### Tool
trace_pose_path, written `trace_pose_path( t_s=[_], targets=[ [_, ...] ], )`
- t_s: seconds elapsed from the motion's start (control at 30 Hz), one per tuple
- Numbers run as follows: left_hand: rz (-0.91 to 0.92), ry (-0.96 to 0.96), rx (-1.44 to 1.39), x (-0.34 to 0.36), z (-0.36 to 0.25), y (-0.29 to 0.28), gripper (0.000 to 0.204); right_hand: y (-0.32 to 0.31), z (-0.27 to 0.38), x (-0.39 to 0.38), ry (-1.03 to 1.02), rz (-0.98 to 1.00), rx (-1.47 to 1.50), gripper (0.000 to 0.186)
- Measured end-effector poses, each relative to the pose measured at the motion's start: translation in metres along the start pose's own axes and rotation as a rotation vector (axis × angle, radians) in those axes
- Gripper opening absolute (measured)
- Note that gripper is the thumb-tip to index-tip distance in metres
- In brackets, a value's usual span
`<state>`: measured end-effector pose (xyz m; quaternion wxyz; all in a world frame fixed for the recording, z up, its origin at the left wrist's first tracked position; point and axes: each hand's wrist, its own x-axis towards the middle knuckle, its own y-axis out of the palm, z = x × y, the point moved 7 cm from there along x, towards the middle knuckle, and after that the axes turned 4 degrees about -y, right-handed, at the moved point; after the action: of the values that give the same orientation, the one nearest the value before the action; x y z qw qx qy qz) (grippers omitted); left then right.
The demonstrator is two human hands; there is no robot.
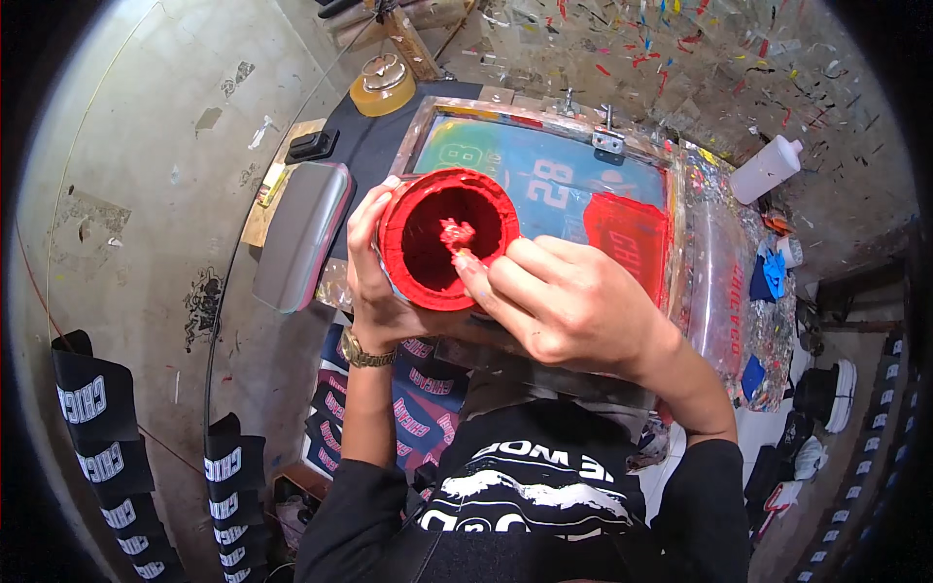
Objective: The person mixes red ink in a container using a small spatula and transfers some ink between two containers on a work table.
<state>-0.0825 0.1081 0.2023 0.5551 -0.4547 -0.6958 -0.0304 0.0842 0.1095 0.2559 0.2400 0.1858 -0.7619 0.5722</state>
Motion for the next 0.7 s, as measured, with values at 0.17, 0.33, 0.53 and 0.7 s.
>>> trace_pose_path(
  t_s=[0.17, 0.33, 0.53, 0.7],
  targets=[
    [0.027, 0.031, -0.015, 0.001, -0.001, -0.004, 0.129, 0.001, -0.001, 0.012, -0.144, 0.004, -0.069, 0.019],
    [0.048, -0.006, -0.023, 0.008, 0.001, -0.01, 0.13, -0.01, -0.003, 0.02, -0.204, 0.191, -0.095, 0.015],
    [0.131, 0.022, -0.045, 0.013, 0.003, -0.007, 0.118, -0.008, 0.002, 0.023, -0.364, 0.375, -0.131, 0.023],
    [0.18, 0.028, -0.101, 0.016, -0.002, -0.009, 0.115, -0.017, 0.004, 0.032, -0.494, 0.318, -0.233, 0.018]
  ],
)
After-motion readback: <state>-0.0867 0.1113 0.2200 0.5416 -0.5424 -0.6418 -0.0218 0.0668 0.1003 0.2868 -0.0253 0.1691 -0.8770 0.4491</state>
